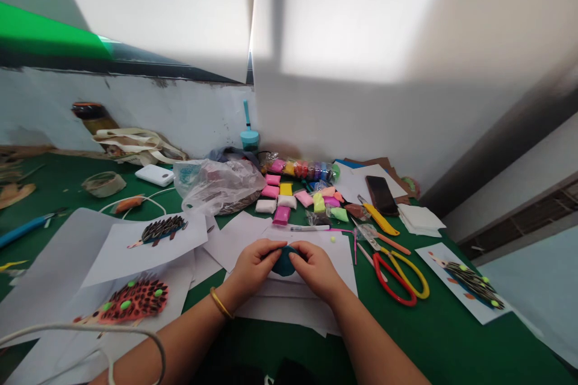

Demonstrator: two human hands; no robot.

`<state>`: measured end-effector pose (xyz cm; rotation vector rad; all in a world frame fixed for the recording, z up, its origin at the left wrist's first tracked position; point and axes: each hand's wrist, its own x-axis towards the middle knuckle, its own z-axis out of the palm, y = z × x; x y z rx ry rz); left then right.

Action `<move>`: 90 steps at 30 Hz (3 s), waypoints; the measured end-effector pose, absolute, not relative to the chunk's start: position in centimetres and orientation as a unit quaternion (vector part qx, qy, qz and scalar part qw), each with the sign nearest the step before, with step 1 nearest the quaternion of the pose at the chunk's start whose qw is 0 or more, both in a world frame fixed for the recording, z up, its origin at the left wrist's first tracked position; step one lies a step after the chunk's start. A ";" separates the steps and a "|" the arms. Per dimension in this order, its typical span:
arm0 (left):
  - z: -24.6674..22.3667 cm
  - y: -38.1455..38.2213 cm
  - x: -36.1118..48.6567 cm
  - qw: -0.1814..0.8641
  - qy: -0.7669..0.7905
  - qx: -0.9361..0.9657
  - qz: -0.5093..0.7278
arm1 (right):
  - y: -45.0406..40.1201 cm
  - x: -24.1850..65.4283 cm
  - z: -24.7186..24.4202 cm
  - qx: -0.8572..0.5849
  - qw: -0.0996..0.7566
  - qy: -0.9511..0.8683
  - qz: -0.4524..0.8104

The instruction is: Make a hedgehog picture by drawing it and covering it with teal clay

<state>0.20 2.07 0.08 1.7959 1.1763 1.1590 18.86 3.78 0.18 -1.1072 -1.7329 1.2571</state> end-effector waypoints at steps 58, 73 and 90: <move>-0.1 2.1 0.6 0.484 0.461 0.572 0.475 | 3.7 18.6 -0.3 -0.433 0.428 -0.577 0.545; -0.3 2.3 0.5 0.495 0.443 0.573 0.480 | 3.8 18.5 -0.1 -0.440 0.449 -0.560 0.540; 0.5 2.1 0.5 0.431 0.448 0.631 0.463 | 3.1 18.0 -0.2 -0.437 0.398 -0.651 0.476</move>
